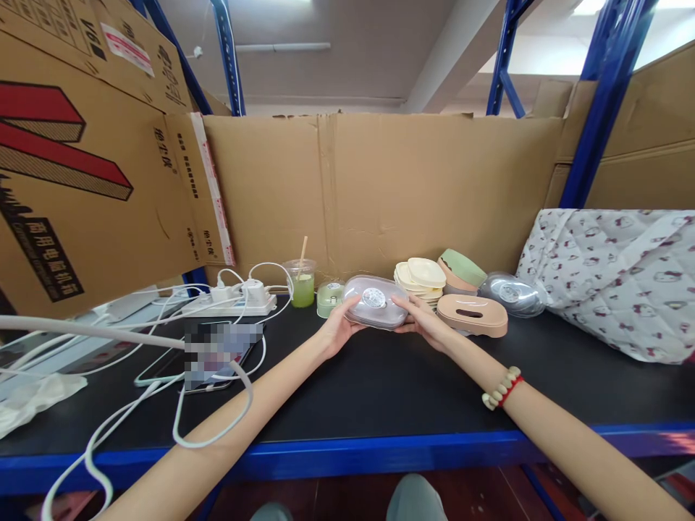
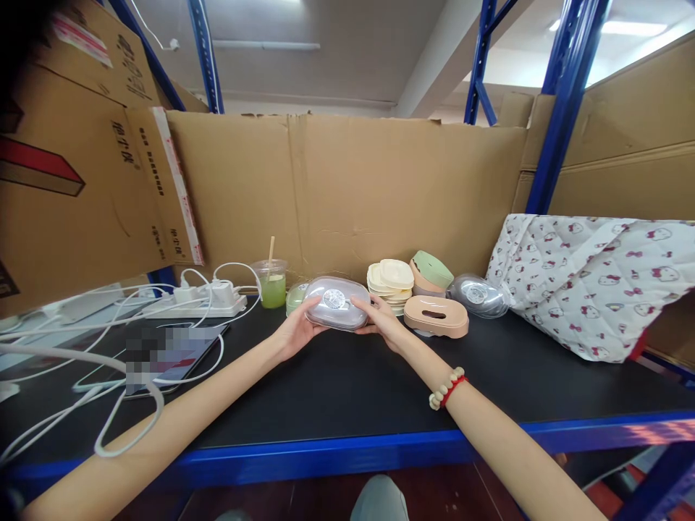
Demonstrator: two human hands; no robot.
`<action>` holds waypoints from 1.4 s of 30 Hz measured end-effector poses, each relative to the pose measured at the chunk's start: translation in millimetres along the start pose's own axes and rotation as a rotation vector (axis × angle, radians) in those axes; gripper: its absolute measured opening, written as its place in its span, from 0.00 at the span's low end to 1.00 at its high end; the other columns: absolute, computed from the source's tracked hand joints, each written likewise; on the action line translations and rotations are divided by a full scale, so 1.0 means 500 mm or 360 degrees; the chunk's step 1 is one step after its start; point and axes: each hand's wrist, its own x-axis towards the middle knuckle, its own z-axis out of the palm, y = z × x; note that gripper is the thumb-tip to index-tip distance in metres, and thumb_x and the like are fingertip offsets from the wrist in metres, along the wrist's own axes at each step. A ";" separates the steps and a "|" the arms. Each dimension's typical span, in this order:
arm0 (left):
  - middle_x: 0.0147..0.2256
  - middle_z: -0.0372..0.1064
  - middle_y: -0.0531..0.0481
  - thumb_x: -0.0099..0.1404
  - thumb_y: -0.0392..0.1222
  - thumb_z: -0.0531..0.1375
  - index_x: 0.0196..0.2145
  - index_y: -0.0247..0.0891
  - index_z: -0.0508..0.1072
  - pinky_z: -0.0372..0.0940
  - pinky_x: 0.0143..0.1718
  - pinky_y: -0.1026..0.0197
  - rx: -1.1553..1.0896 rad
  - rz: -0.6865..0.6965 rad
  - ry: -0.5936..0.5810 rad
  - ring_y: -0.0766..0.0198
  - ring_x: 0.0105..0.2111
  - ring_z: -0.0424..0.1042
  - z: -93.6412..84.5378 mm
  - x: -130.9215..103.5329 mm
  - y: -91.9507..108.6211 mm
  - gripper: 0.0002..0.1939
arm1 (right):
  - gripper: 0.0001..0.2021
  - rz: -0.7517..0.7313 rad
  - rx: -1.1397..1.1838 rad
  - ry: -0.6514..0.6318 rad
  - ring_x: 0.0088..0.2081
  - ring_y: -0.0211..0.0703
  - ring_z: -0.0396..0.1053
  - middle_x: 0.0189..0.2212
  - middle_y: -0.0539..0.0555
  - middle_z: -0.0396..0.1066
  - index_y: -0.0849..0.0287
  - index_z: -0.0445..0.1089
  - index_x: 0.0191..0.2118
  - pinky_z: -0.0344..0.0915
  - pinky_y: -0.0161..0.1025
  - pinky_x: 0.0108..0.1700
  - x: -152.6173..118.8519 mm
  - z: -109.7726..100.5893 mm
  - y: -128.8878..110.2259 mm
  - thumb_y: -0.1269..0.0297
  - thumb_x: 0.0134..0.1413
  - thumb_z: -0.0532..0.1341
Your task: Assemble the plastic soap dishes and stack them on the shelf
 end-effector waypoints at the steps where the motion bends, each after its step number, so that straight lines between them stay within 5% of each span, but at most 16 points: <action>1: 0.32 0.74 0.46 0.60 0.39 0.58 0.35 0.34 0.71 0.68 0.36 0.61 0.0039 0.0033 0.0002 0.63 0.31 0.73 -0.001 0.001 0.000 0.07 | 0.23 -0.0016 0.0015 0.0012 0.25 0.30 0.68 0.38 0.54 0.71 0.60 0.64 0.49 0.69 0.29 0.23 0.000 0.000 -0.001 0.59 0.45 0.63; 15: 0.36 0.72 0.47 0.47 0.44 0.68 0.38 0.38 0.72 0.67 0.27 0.65 0.0447 0.0376 0.0121 0.60 0.33 0.72 -0.012 0.004 0.005 0.20 | 0.36 -0.0154 0.0129 -0.0189 0.32 0.29 0.68 0.51 0.51 0.65 0.48 0.55 0.60 0.69 0.27 0.23 -0.012 -0.013 -0.013 0.66 0.42 0.64; 23: 0.37 0.72 0.49 0.45 0.33 0.68 0.34 0.39 0.72 0.65 0.42 0.64 0.0527 0.0646 0.0056 0.58 0.44 0.70 -0.005 -0.010 0.019 0.16 | 0.38 -0.0347 0.0073 -0.0328 0.42 0.34 0.69 0.55 0.49 0.59 0.46 0.56 0.59 0.72 0.30 0.28 -0.007 -0.034 -0.013 0.64 0.39 0.66; 28: 0.38 0.72 0.49 0.45 0.35 0.69 0.35 0.39 0.72 0.65 0.45 0.62 0.0614 0.0658 0.0052 0.58 0.44 0.70 -0.003 -0.013 0.024 0.17 | 0.41 -0.0351 -0.0030 -0.0241 0.45 0.35 0.68 0.55 0.52 0.60 0.50 0.55 0.60 0.71 0.26 0.28 -0.008 -0.031 -0.013 0.65 0.35 0.68; 32: 0.35 0.72 0.46 0.52 0.47 0.65 0.39 0.37 0.73 0.69 0.32 0.62 0.0640 0.0379 0.0147 0.59 0.34 0.72 -0.007 -0.003 0.018 0.17 | 0.39 -0.0175 -0.0121 -0.0151 0.33 0.33 0.70 0.47 0.54 0.67 0.52 0.56 0.60 0.70 0.30 0.23 -0.008 -0.020 -0.006 0.60 0.37 0.67; 36: 0.30 0.73 0.44 0.64 0.58 0.49 0.41 0.35 0.72 0.69 0.26 0.61 0.0568 0.0018 0.0139 0.59 0.28 0.73 -0.006 0.008 0.016 0.24 | 0.32 -0.0046 -0.0168 -0.0097 0.23 0.31 0.67 0.43 0.54 0.68 0.50 0.55 0.59 0.65 0.32 0.16 -0.003 -0.016 -0.001 0.55 0.47 0.61; 39: 0.31 0.72 0.46 0.67 0.54 0.45 0.45 0.36 0.68 0.69 0.28 0.61 0.0462 0.0072 0.0170 0.62 0.27 0.73 -0.007 0.013 0.019 0.22 | 0.23 0.0061 -0.0099 -0.0050 0.23 0.31 0.67 0.39 0.54 0.70 0.53 0.60 0.55 0.67 0.31 0.18 -0.002 -0.012 -0.003 0.55 0.54 0.55; 42: 0.33 0.70 0.48 0.65 0.45 0.51 0.46 0.39 0.65 0.69 0.34 0.59 0.0662 0.0386 0.0370 0.64 0.27 0.72 -0.019 0.015 0.024 0.14 | 0.19 0.0114 0.0121 -0.0061 0.26 0.31 0.68 0.42 0.54 0.70 0.55 0.60 0.53 0.70 0.33 0.25 -0.005 -0.003 -0.005 0.56 0.57 0.51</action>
